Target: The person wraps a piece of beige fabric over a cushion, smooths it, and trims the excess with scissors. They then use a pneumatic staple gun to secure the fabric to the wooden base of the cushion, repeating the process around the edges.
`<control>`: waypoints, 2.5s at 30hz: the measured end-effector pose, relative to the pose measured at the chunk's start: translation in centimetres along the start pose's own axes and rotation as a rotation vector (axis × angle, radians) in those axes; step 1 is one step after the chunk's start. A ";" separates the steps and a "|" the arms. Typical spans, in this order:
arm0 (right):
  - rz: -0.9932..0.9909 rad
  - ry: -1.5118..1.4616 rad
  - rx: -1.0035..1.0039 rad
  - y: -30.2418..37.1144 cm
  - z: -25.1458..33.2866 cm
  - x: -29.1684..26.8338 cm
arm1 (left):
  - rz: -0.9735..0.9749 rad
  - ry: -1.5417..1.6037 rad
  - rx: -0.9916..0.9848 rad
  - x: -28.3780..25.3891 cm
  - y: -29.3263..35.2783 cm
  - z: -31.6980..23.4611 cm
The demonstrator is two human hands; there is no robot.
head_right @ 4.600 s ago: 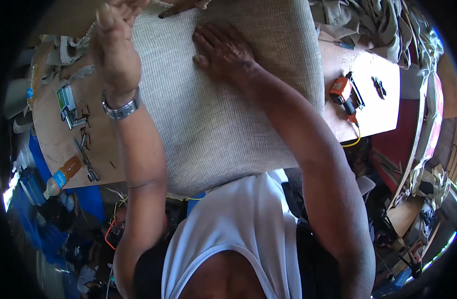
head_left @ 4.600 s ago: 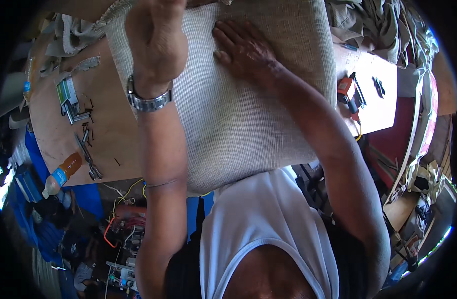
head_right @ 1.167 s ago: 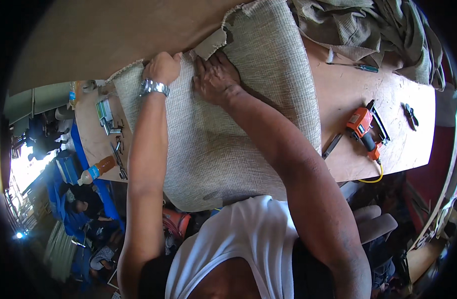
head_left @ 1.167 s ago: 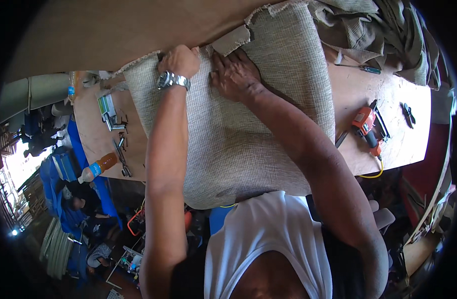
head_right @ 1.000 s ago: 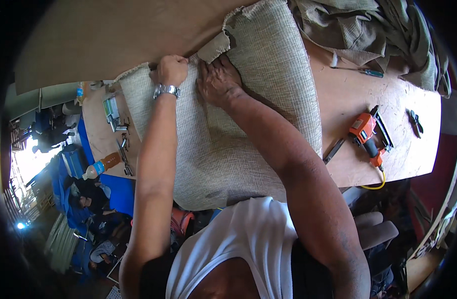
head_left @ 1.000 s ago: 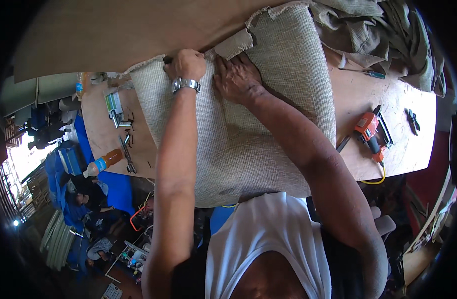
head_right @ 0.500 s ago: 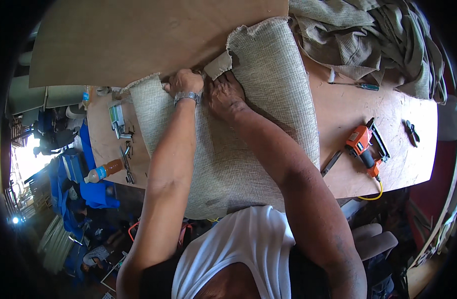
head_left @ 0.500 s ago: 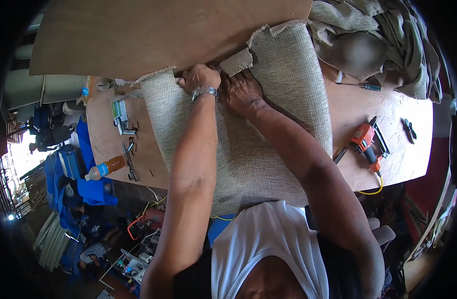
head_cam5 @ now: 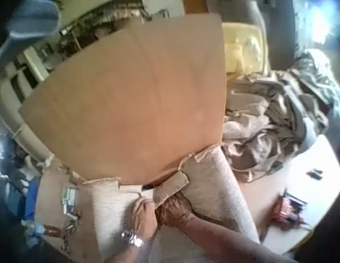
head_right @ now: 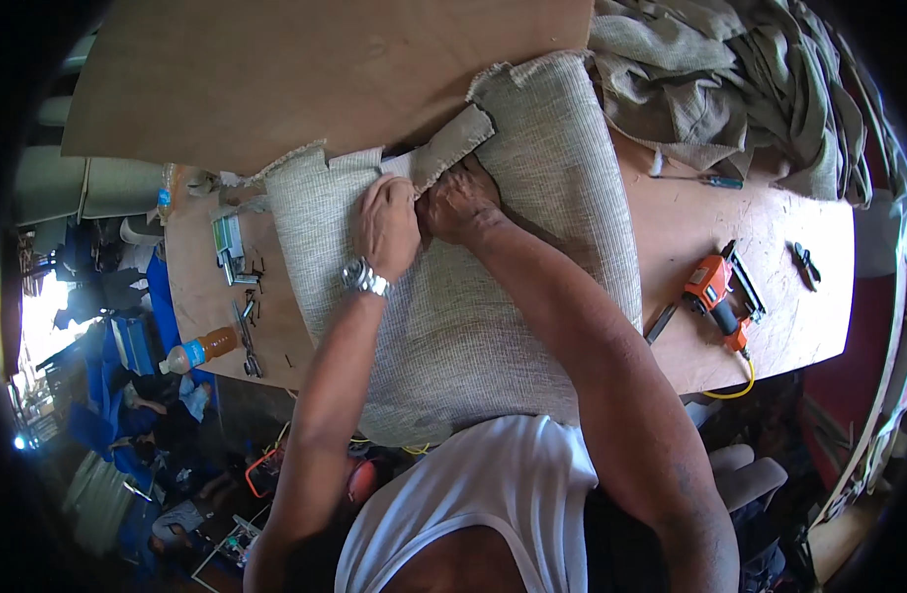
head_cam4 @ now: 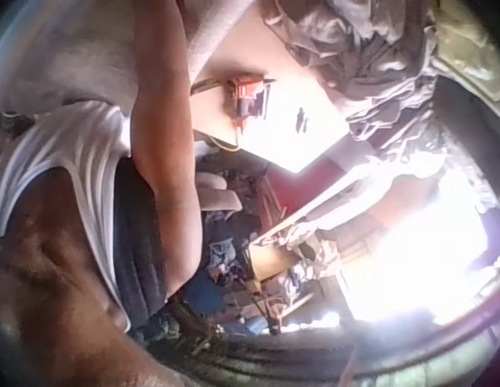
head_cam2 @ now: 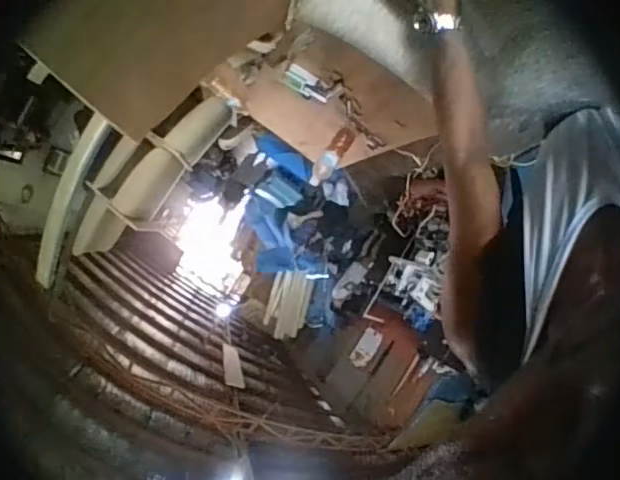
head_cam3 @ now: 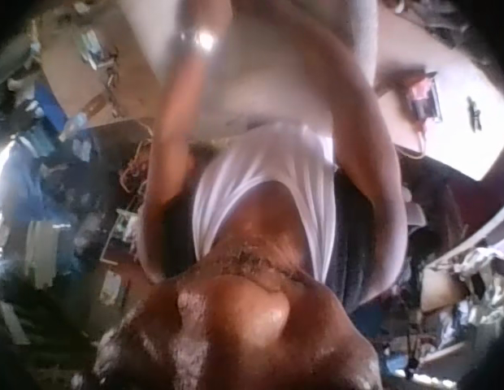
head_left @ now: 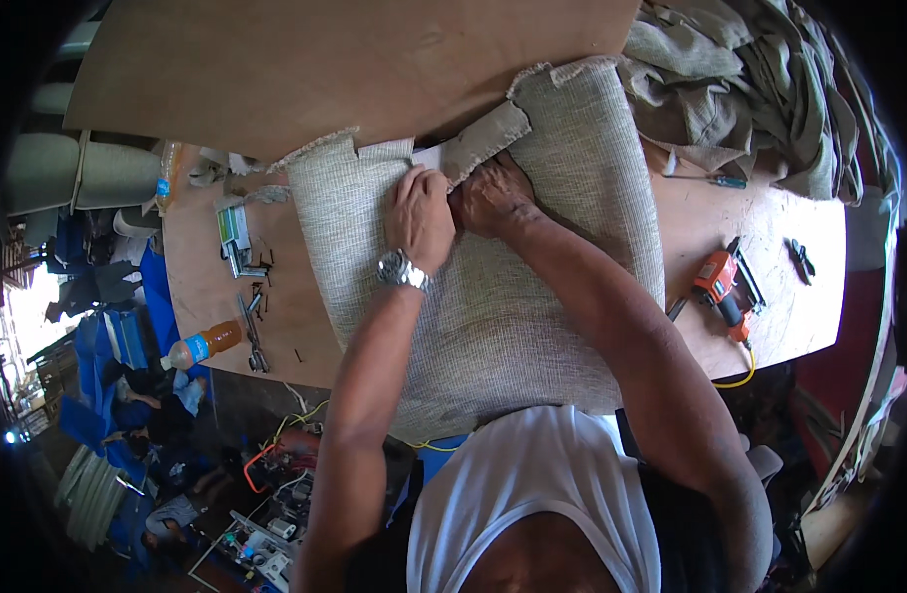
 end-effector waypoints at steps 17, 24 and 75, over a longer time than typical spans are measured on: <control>0.480 0.115 -0.034 -3.0 -0.5 -4.1 | 0.412 -0.130 -0.006 2.5 -1.7 0.6; 0.290 0.177 -0.093 -3.0 -1.0 -2.7 | 0.490 -0.108 -0.095 2.9 -3.2 0.2; 0.500 0.571 0.144 -1.8 6.3 -20.3 | 0.369 0.121 -0.293 4.7 -2.9 1.4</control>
Point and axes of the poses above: each hand's wrist, its own y-axis away from the middle knuckle, its own x-axis out of the palm, z = x × y, the point moved 2 cm from there along -y, towards the middle knuckle, and after that the axes turned 3 degrees about x, right-handed, at the moved point
